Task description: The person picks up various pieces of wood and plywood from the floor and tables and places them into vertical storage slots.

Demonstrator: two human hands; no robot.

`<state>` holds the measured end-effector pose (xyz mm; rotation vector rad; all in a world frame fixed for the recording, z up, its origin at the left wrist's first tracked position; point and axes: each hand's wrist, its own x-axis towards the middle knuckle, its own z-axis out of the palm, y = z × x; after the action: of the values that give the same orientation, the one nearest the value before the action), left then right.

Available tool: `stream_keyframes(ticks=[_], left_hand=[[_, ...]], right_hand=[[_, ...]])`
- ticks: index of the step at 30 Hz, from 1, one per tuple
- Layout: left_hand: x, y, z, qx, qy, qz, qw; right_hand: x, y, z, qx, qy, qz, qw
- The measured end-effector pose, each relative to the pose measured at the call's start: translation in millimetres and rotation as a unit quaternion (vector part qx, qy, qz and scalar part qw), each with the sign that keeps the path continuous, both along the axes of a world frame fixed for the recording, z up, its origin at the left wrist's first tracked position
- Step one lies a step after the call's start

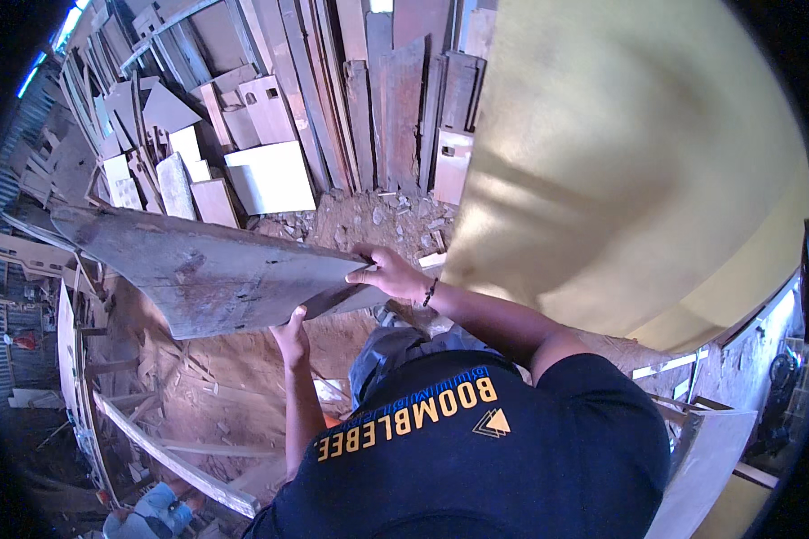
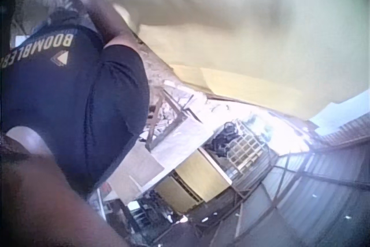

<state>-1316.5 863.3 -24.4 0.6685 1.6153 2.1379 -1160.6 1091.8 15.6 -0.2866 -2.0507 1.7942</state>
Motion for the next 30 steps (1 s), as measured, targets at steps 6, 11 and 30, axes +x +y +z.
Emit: stream_keyframes(ticks=[6,11,30], left_hand=[[-100.0,52.4,27.8,-0.030,-0.048,-0.026,0.998],[-165.3,96.5,1.6,-0.064,-0.089,-0.045,0.993],[-312.6,367.4,-27.4,-0.313,-0.056,-0.005,0.948]], right_hand=[[-103.6,48.5,-1.0,0.020,-0.015,-0.014,1.000],[-161.6,98.5,-14.8,0.042,-0.001,-0.045,0.998],[-319.9,331.5,-157.1,0.085,-0.117,-0.089,0.985]])
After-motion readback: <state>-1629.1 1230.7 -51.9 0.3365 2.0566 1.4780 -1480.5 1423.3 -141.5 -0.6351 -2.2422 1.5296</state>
